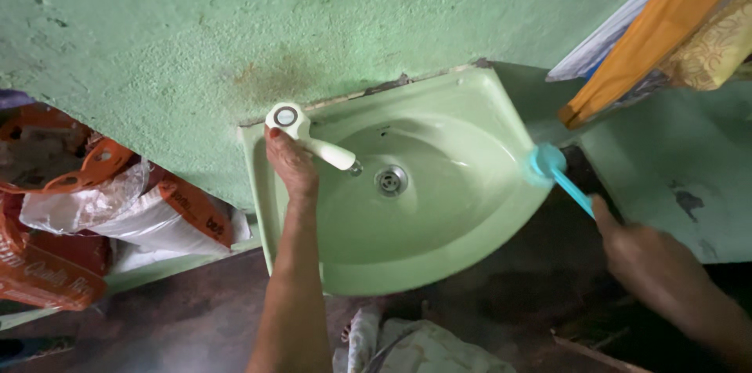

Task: The person scrubs a light green wall-mounted sink using a blue brush while running water from the tap. They scrub the basin, faucet, and drain area repeatedly, rinsing the brush and sink throughout the process.

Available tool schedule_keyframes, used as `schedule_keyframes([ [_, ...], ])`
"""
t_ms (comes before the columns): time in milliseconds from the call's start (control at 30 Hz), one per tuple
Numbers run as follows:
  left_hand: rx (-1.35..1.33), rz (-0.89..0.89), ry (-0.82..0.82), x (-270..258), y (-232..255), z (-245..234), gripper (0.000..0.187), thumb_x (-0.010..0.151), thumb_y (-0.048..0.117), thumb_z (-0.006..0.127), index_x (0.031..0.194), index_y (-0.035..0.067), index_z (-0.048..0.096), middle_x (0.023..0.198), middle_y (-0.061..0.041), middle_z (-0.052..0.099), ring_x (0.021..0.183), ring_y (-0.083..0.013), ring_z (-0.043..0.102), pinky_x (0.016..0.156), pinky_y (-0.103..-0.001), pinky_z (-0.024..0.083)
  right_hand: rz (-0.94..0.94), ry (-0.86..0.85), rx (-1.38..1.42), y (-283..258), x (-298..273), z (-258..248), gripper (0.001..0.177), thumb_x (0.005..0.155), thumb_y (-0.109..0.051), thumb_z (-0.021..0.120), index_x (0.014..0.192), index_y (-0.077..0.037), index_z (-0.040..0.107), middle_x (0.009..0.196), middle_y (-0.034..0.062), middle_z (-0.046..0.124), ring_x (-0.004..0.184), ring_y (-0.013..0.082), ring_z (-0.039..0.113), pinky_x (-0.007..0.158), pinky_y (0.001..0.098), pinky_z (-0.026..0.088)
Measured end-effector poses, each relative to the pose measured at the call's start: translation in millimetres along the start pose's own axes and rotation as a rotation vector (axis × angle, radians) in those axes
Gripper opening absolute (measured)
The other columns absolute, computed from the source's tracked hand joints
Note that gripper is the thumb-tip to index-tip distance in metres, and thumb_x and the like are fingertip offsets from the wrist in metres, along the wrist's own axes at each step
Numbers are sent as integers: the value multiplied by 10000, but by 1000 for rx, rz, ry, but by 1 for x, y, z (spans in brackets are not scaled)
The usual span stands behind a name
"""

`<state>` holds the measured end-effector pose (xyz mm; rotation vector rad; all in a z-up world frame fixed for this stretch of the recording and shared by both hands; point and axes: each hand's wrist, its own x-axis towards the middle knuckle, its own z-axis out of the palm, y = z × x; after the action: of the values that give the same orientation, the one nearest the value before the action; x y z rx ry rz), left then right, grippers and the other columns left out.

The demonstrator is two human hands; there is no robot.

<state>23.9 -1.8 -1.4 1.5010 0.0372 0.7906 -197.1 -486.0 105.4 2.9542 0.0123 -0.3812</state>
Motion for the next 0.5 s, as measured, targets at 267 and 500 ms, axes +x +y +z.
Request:
schedule_keyframes([
  [267, 45, -285, 6, -8, -10, -5, 695, 1102, 608, 311, 1346, 1, 548, 979, -177, 555, 846, -231, 497, 725, -390, 427, -92, 89, 8, -6, 45, 4, 759, 861, -102, 573, 1551, 40, 292, 686, 213, 690, 592, 351, 699, 562, 494, 576],
  [500, 275, -207, -94, -70, 40, 14, 837, 1081, 325, 517, 1627, -59, 12, 1714, -303, 35, 1604, -406, 55, 1294, -432, 82, -41, -234, -44, -39, -38, -1, 839, 919, -139, 541, 1650, -66, 138, 789, 118, 693, 674, 298, 710, 623, 440, 594],
])
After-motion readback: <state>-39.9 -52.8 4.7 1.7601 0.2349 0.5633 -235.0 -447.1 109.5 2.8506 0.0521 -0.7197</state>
